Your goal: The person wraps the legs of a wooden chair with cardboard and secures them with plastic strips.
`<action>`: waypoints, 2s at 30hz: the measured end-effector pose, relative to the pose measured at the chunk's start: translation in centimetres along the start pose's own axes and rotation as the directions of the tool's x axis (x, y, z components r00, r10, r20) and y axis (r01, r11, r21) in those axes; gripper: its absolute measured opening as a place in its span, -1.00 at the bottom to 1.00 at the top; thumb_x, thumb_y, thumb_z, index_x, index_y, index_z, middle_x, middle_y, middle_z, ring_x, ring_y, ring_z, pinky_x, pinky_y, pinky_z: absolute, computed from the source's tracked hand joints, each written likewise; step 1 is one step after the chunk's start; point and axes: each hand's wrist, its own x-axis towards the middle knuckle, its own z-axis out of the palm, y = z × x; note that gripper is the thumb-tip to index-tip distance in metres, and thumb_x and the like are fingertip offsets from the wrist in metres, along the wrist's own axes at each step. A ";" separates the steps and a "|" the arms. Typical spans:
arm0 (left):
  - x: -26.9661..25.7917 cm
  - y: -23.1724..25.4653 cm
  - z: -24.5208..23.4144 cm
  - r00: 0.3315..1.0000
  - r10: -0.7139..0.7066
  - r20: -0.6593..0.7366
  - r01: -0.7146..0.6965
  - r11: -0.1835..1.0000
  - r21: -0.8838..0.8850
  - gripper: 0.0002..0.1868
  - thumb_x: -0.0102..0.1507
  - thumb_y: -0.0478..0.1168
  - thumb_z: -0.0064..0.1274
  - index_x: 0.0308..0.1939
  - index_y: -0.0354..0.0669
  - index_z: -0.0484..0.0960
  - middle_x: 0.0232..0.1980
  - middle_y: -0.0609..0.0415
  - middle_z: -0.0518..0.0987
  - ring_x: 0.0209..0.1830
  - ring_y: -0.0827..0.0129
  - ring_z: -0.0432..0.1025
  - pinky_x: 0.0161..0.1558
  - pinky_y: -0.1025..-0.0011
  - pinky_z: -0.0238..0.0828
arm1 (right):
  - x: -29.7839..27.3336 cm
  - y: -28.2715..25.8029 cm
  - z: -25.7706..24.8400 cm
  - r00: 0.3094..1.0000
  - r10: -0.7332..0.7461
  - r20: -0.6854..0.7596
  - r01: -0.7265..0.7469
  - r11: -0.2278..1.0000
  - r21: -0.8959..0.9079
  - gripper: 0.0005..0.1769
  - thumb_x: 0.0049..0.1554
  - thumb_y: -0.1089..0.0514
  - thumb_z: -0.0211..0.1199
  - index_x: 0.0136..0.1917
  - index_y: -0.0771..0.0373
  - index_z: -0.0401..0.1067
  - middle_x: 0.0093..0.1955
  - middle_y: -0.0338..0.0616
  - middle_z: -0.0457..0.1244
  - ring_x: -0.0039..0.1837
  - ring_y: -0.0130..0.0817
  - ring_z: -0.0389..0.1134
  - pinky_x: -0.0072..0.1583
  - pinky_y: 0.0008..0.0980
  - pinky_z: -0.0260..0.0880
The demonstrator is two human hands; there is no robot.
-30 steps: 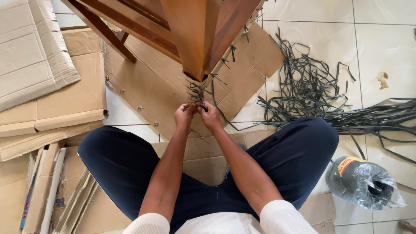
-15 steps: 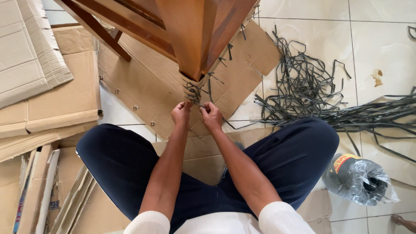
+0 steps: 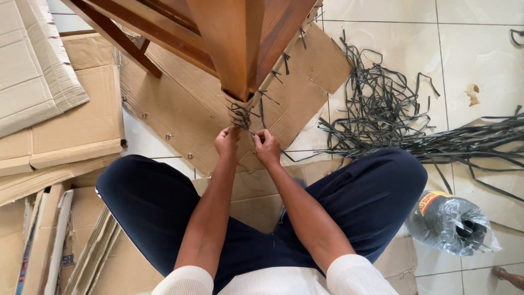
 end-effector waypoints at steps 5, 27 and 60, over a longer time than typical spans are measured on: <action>-0.2 -1.7 0.1 0.999 -0.002 0.034 -0.002 0.996 0.094 -0.80 0.29 -0.13 0.13 -0.22 -0.20 0.68 -0.30 0.13 0.67 -0.44 0.52 0.42 -0.43 0.52 0.25 | -0.6 -0.6 0.1 1.000 -0.002 0.016 0.003 1.000 -0.029 -0.78 0.16 0.05 0.33 -0.10 0.25 0.50 -0.23 -0.03 0.41 -0.16 -0.14 0.47 -0.08 -0.19 0.42; 1.3 -2.2 0.1 0.988 0.071 0.137 -0.077 0.996 0.038 -0.88 0.16 -0.33 0.27 -0.39 -0.30 0.64 -0.39 0.14 0.55 -0.38 0.45 0.38 -0.28 0.45 0.29 | -1.6 -2.6 -0.9 0.984 -0.114 0.136 0.128 0.987 -0.097 -0.77 0.21 0.10 0.21 -0.09 0.31 0.31 -0.08 0.15 0.33 0.02 0.19 0.35 0.01 0.03 0.30; 1.4 -5.3 2.3 0.955 0.288 -0.076 -0.132 0.636 0.760 -0.76 0.15 -0.10 0.27 -0.21 -0.16 0.76 -0.26 -0.09 0.72 -0.25 0.14 0.60 -0.18 0.21 0.45 | -0.4 6.5 -7.6 0.996 0.072 0.045 -0.061 0.977 -0.204 -0.79 0.14 0.02 0.30 -0.09 0.19 0.58 -0.10 0.04 0.43 0.01 0.03 0.46 0.06 -0.10 0.44</action>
